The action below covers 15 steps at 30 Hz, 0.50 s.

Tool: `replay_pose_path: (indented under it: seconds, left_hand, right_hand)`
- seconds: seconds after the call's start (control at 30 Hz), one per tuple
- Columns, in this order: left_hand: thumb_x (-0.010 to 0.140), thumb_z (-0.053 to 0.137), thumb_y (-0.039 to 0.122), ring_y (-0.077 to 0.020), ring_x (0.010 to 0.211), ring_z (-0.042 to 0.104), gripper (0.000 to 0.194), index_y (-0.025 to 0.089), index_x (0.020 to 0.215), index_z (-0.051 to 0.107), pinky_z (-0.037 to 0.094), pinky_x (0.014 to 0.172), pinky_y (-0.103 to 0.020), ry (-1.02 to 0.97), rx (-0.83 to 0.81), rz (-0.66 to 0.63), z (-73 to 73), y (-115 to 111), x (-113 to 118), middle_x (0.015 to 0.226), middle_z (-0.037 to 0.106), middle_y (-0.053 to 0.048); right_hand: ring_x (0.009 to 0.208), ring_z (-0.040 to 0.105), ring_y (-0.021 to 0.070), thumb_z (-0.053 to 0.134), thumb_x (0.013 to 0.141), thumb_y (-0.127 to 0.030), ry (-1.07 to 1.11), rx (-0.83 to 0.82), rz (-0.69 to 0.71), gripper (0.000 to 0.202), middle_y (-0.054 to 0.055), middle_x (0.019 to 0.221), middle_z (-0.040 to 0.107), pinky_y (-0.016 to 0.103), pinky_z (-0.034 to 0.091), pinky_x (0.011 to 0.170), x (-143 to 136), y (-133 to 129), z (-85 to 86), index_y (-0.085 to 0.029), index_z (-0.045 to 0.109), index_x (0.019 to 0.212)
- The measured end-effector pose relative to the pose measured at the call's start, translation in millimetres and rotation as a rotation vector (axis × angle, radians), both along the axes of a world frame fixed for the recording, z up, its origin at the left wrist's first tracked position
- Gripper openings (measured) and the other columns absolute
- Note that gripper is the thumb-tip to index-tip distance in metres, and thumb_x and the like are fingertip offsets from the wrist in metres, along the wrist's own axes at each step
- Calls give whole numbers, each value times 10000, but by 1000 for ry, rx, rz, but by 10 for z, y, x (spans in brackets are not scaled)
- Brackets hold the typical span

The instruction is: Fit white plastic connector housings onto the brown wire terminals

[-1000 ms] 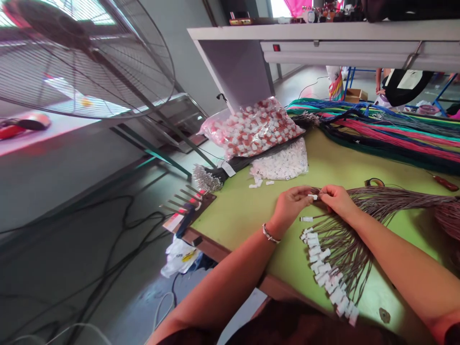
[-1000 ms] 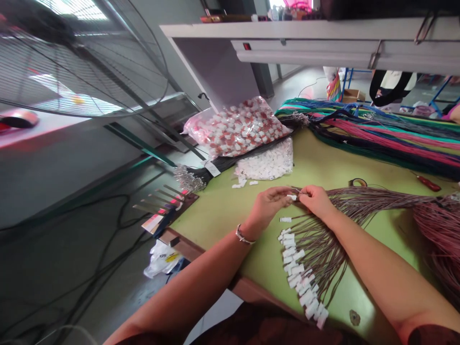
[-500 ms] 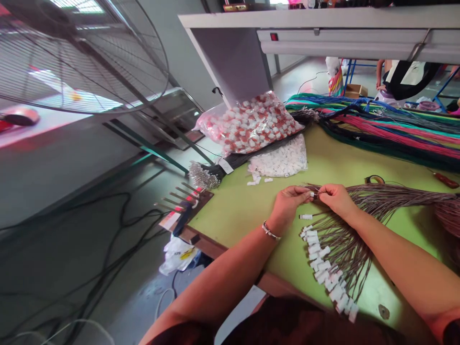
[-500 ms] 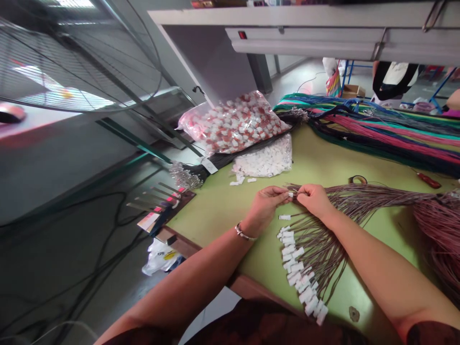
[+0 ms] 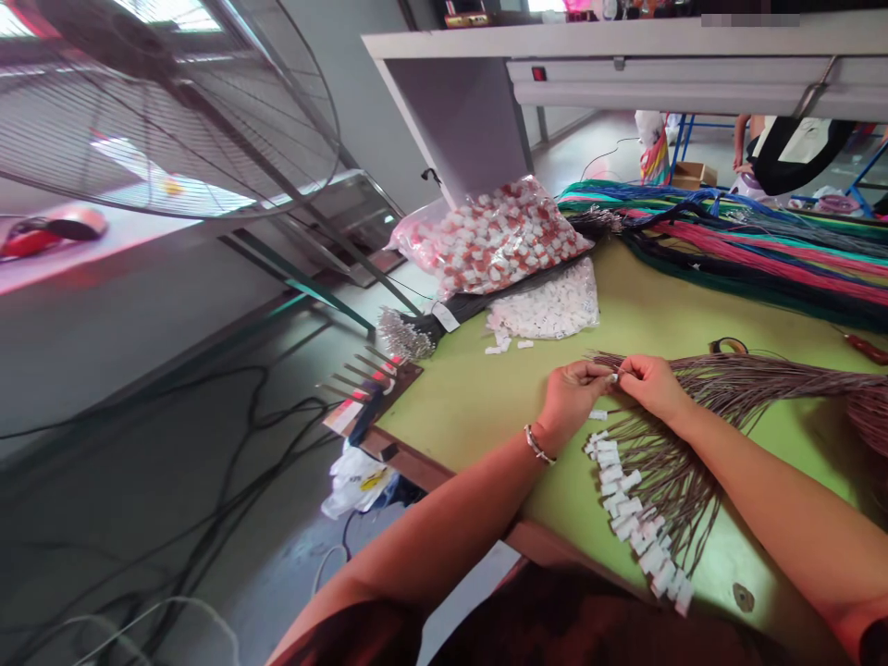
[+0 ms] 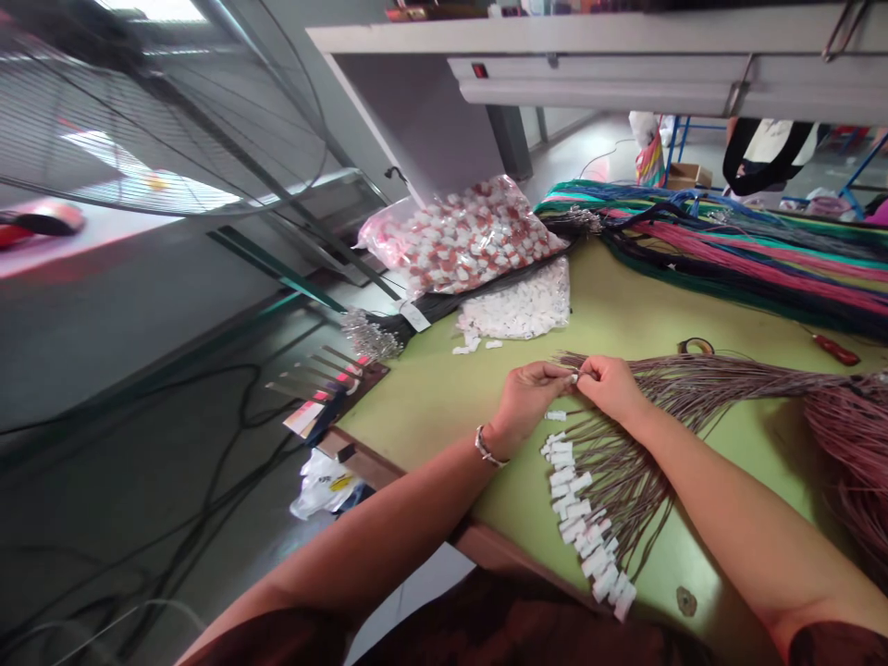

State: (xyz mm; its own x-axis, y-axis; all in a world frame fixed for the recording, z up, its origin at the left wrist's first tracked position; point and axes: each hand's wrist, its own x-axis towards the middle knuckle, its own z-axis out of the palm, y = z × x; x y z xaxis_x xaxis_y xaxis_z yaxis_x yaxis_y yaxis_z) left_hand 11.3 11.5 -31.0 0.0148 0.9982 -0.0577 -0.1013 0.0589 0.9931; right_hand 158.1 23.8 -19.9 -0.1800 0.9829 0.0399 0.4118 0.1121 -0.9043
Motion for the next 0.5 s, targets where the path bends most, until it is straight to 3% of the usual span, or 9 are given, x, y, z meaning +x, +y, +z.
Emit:
replay_pose_path:
  seconds: [0.1, 0.2, 0.27, 0.3, 0.33, 0.4, 0.43, 0.5]
  left_hand:
    - [683, 649, 229, -120, 558, 578, 93, 144, 689, 686, 468, 555, -239, 322, 120, -70, 75, -91, -113, 622, 665, -29]
    - [703, 639, 221, -133, 633, 598, 96, 167, 730, 713, 472, 611, -239, 617, 295, -333, 190, -214, -287, 691, 689, -35]
    - [733, 629, 242, -144, 715, 619, 120, 181, 780, 722, 485, 690, -247, 680, 400, -508, 256, -212, -455, 768, 707, -43]
    - [758, 612, 258, -151, 750, 624, 140, 181, 795, 723, 487, 726, -256, 701, 442, -524, 276, -167, -558, 806, 711, -52]
    - [778, 591, 266, -162, 781, 624, 157, 174, 767, 719, 487, 757, -270, 746, 475, -450, 283, -90, -671, 828, 710, -65]
    - [811, 531, 234, -189, 796, 614, 196, 157, 808, 711, 485, 769, -318, 953, 448, -78, 260, 130, -907, 861, 701, -93]
    - [797, 536, 207, -209, 817, 607, 188, 145, 836, 709, 478, 790, -346, 1060, 423, 36, 232, 253, -1013, 868, 695, -106]
    - [773, 543, 158, -224, 852, 599, 192, 131, 870, 706, 469, 810, -352, 1177, 408, 68, 158, 473, -1168, 882, 684, -114]
  right_hand:
    - [461, 434, 96, 577, 650, -339, 120, -72, 24, 176, -22, 504, 535, 226, 338, 461, 14, 7, 23, -166, 596, 635]
    - [485, 513, 114, 619, 651, -399, 253, -149, -17, 251, 5, 569, 607, 238, 399, 481, 22, 19, 19, -159, 622, 725]
    - [456, 494, 100, 634, 652, -404, 271, -164, -26, 274, -1, 578, 606, 233, 387, 459, 28, 30, -2, -155, 632, 765]
    - [435, 468, 90, 640, 651, -396, 265, -158, -19, 273, -14, 563, 588, 228, 371, 443, 30, 35, -16, -154, 636, 777]
    - [421, 441, 80, 645, 650, -382, 258, -142, -6, 265, -28, 544, 566, 223, 355, 431, 33, 39, -30, -154, 639, 786]
    - [426, 421, 72, 644, 650, -348, 260, -108, 13, 245, -43, 533, 543, 215, 347, 433, 38, 44, -52, -157, 644, 804]
    - [437, 428, 73, 638, 653, -337, 269, -102, 16, 238, -40, 542, 552, 213, 353, 440, 38, 43, -58, -158, 643, 809]
    - [452, 452, 78, 622, 661, -336, 275, -119, 11, 234, -19, 585, 595, 214, 370, 447, 36, 37, -60, -159, 639, 813]
